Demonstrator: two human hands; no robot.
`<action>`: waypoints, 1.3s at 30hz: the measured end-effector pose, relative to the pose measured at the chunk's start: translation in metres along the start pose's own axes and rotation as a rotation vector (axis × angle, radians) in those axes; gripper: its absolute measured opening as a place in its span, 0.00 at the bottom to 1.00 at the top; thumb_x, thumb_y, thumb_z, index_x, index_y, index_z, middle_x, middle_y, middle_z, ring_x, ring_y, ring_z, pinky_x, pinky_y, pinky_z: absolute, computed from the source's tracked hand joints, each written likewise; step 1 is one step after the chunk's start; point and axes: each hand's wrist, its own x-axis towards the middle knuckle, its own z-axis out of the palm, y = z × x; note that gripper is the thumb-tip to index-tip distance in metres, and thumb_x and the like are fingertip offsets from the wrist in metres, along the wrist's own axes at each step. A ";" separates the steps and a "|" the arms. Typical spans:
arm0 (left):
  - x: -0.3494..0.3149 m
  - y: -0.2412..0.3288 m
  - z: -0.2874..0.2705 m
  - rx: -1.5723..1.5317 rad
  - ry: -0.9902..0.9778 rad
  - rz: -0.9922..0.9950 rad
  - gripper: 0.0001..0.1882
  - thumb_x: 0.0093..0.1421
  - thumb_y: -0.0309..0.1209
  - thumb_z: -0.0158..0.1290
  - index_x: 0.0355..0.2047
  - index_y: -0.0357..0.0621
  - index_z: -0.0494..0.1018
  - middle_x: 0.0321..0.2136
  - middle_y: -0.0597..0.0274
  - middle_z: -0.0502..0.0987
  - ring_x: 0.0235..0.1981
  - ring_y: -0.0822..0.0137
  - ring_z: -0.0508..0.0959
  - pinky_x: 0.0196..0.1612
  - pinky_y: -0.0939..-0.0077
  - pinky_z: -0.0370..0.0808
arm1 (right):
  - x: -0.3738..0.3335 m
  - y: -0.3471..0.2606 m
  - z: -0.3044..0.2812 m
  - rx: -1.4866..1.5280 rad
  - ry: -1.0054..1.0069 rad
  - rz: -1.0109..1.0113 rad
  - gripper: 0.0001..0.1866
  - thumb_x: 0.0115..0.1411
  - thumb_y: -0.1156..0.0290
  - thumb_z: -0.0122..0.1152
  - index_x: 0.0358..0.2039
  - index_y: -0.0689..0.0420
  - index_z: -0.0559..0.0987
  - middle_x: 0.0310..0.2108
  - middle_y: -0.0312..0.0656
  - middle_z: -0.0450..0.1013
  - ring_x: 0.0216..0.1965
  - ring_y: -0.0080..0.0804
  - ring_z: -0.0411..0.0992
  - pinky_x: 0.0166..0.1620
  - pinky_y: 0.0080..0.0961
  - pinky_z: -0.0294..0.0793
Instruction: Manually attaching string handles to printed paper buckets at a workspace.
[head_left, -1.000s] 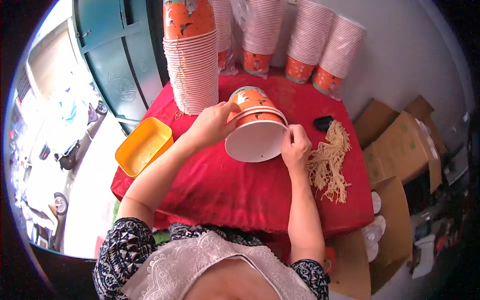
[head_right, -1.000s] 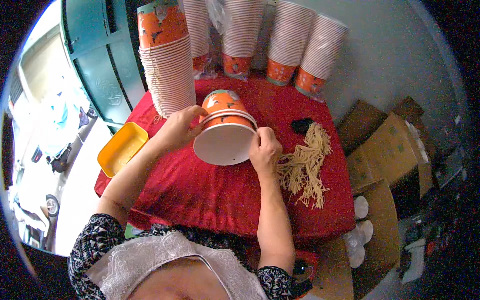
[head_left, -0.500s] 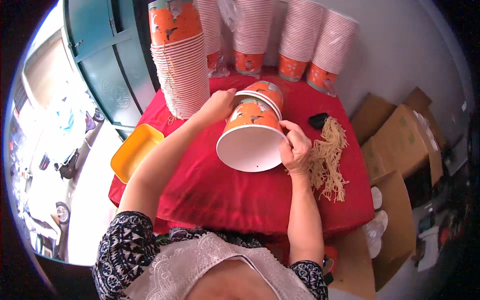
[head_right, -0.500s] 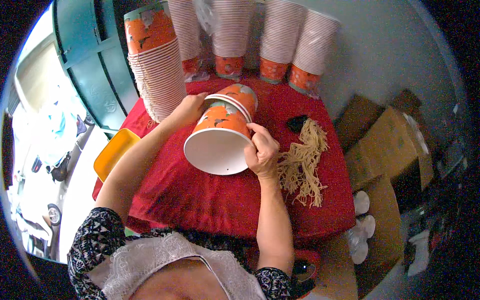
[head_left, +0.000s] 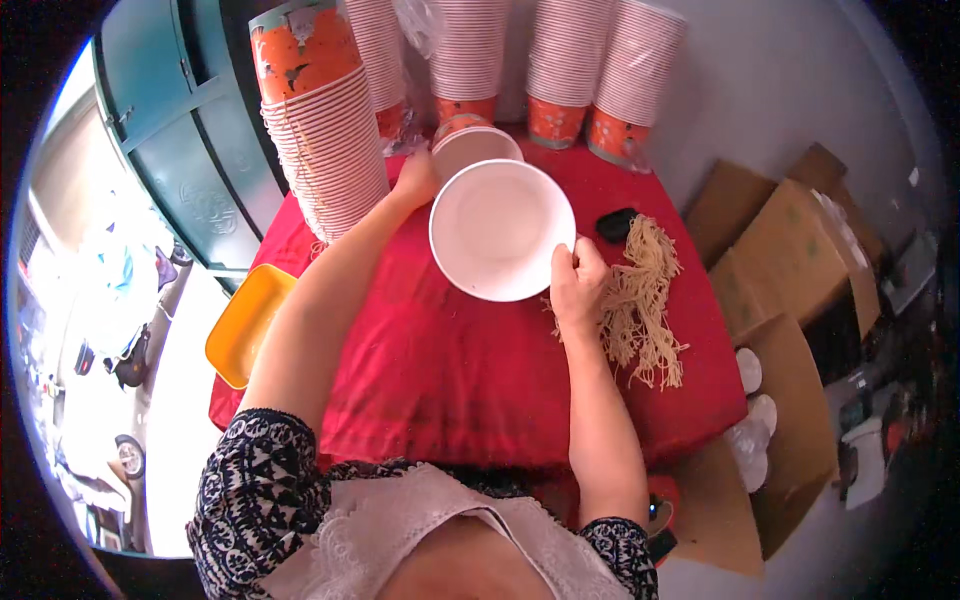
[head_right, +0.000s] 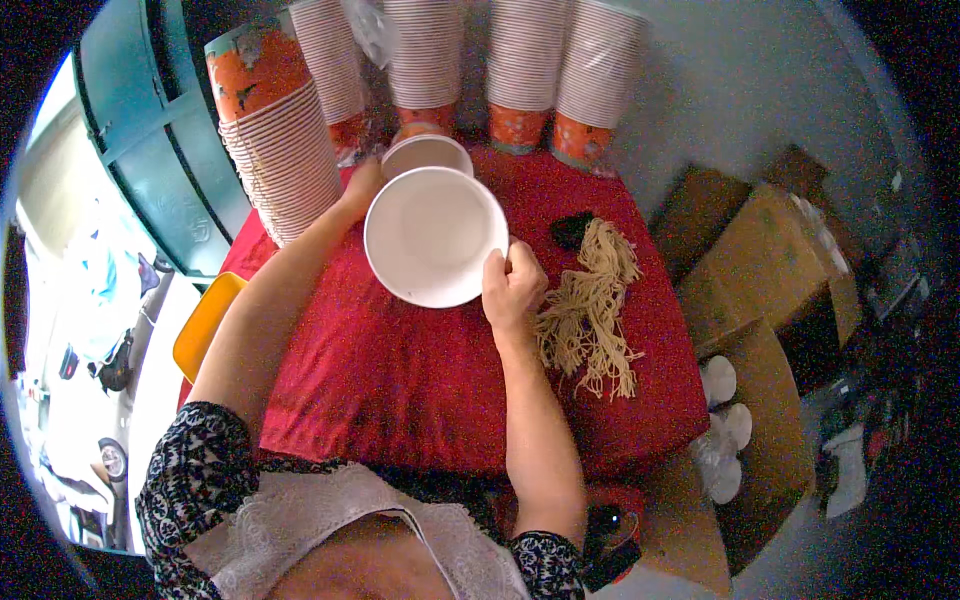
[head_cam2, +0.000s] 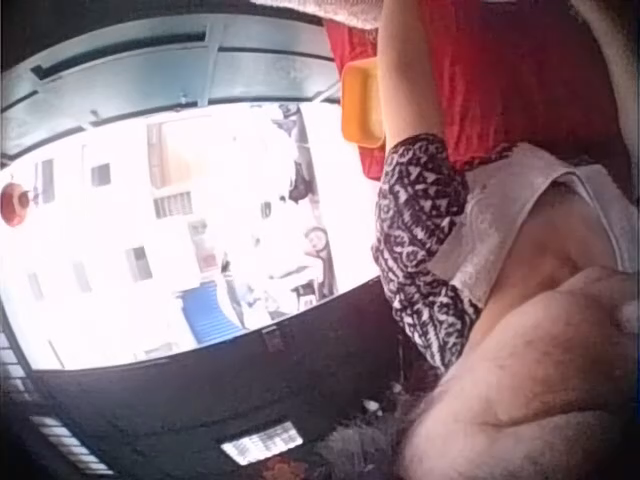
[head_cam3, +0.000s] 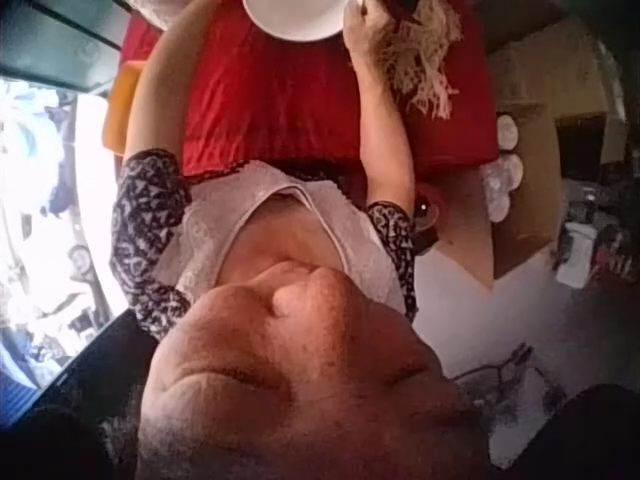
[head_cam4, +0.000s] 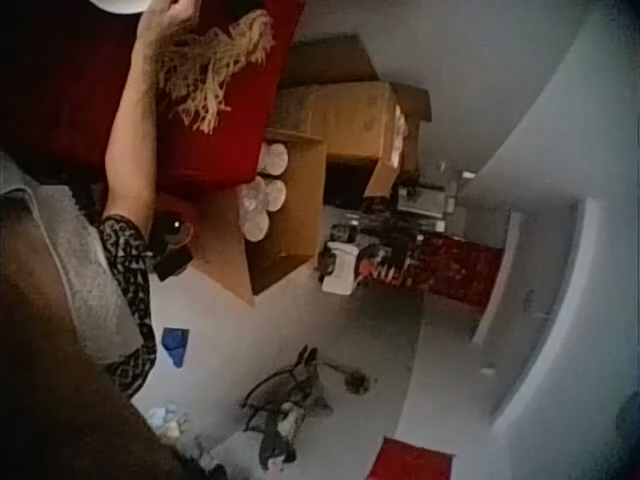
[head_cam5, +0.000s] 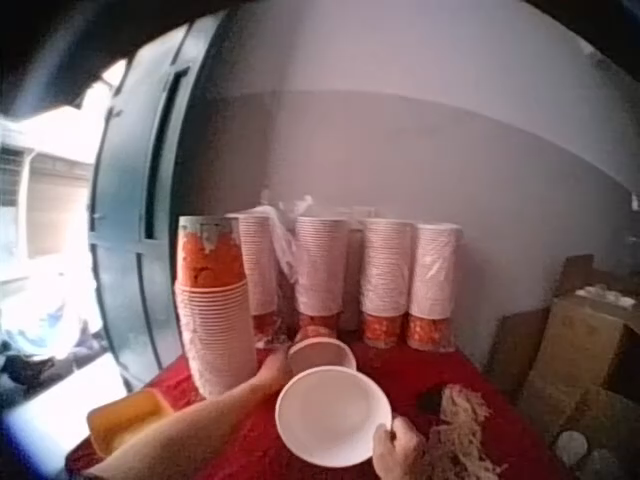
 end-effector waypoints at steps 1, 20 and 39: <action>-0.001 -0.003 0.002 -0.017 -0.073 0.049 0.12 0.57 0.22 0.43 0.41 0.29 0.69 0.30 0.40 0.78 0.38 0.41 0.79 0.40 0.47 0.75 | 0.000 0.002 0.001 0.011 0.031 0.032 0.09 0.57 0.76 0.53 0.21 0.65 0.69 0.16 0.38 0.65 0.20 0.20 0.60 0.23 0.26 0.60; -0.182 0.086 -0.157 -0.417 0.094 0.421 0.63 0.42 0.44 0.68 0.67 0.36 0.38 0.67 0.41 0.46 0.69 0.47 0.47 0.69 0.55 0.44 | -0.021 -0.014 0.012 0.654 -0.200 0.791 0.13 0.61 0.68 0.52 0.22 0.61 0.74 0.21 0.38 0.73 0.20 0.24 0.71 0.22 0.22 0.70; -0.218 0.088 -0.139 -0.671 0.309 -0.208 0.65 0.43 0.39 0.71 0.66 0.32 0.33 0.60 0.42 0.57 0.62 0.54 0.62 0.64 0.63 0.60 | 0.025 0.026 -0.059 -0.540 -0.443 0.119 0.07 0.59 0.70 0.58 0.33 0.60 0.78 0.31 0.44 0.73 0.33 0.41 0.71 0.39 0.34 0.70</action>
